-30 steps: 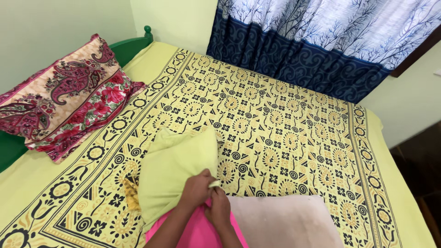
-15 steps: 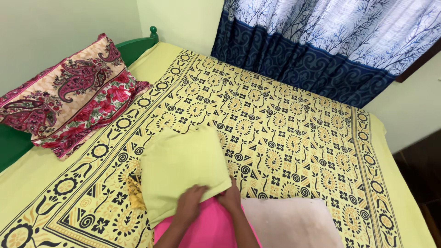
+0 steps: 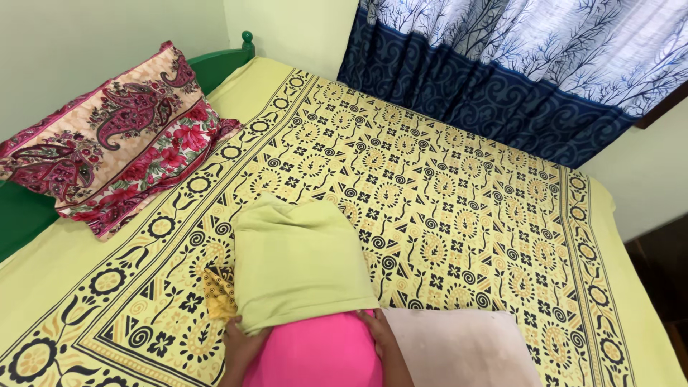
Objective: The person puts patterned and plain pillowcases onto pillows by hand on a bed and سپس places the pillows against the headboard.
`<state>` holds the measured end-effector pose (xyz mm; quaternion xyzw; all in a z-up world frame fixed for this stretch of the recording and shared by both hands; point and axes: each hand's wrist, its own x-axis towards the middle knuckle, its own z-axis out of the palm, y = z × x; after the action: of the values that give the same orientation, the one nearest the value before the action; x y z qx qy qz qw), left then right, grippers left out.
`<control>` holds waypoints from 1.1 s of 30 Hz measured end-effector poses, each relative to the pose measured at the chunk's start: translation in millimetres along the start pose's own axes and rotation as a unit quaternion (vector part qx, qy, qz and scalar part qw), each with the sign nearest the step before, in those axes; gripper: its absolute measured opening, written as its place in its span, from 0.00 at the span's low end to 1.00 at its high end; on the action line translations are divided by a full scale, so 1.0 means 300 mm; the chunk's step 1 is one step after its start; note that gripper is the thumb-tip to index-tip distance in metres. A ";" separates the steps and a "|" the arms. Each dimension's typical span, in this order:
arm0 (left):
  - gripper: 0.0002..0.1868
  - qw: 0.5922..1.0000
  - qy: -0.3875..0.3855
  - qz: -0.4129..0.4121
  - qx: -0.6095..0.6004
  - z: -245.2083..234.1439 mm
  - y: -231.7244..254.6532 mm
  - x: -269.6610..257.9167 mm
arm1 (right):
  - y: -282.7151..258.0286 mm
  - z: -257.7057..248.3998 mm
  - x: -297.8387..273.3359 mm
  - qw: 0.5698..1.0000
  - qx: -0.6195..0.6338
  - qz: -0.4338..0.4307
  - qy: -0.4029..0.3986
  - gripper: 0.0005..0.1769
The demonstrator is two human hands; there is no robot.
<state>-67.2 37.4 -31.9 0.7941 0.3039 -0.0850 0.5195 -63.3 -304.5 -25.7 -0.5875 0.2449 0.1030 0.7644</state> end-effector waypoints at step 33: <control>0.26 0.960 0.051 0.255 -0.101 -0.591 0.931 -0.235 | -0.956 0.216 -0.404 0.994 0.101 -0.047 0.005 0.14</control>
<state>3.7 88.1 294.9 0.7920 0.1249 0.1219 0.5850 -23.2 -310.0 289.9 -0.5181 0.2299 0.0392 0.8229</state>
